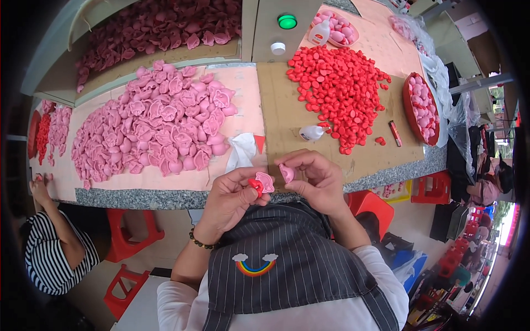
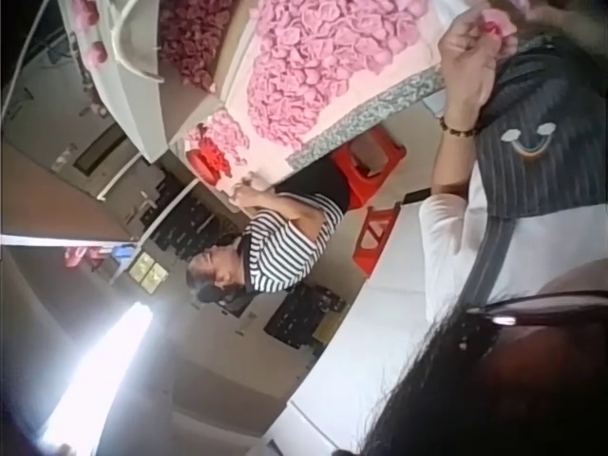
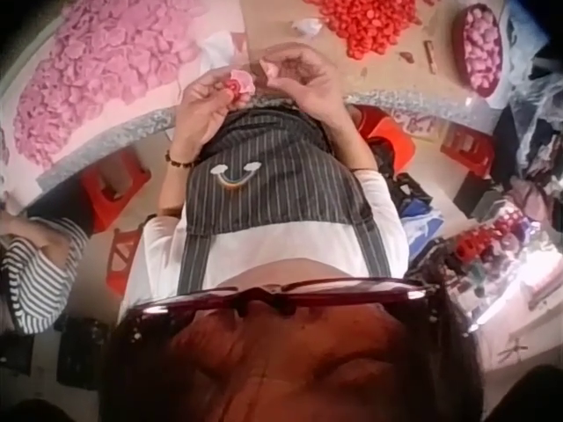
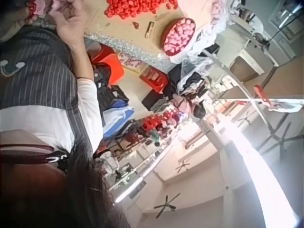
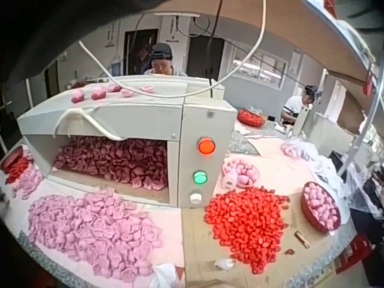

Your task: Glue and assemble small pink and red clay pieces together at a workstation.

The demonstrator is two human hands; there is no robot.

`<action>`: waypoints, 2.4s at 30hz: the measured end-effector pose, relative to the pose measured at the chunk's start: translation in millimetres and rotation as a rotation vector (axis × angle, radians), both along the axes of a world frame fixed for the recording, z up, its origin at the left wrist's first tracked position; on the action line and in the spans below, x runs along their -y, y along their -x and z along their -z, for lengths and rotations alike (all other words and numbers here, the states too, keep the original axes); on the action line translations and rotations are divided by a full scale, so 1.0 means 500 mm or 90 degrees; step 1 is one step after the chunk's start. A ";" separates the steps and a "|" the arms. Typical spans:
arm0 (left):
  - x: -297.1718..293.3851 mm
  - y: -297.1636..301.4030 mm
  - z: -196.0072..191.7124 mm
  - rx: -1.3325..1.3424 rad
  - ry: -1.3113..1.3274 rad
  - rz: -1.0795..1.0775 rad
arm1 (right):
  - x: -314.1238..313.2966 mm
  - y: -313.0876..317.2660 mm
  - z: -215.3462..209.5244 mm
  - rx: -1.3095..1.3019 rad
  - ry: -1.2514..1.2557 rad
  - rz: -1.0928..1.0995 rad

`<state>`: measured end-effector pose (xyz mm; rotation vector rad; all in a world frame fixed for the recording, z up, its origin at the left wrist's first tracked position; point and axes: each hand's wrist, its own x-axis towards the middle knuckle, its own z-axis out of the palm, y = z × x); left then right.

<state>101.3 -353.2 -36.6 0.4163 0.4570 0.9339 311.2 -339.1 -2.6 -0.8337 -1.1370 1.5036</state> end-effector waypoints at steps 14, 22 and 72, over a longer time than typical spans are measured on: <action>0.000 -0.007 -0.004 -0.033 -0.009 0.003 | 0.005 0.034 -0.050 0.419 -0.367 0.006; -0.003 -0.009 -0.006 -0.049 -0.039 0.015 | 0.004 0.035 -0.049 0.430 -0.393 0.011; 0.005 -0.019 -0.005 -0.163 -0.081 -0.028 | 0.020 0.044 -0.034 0.409 -0.300 0.024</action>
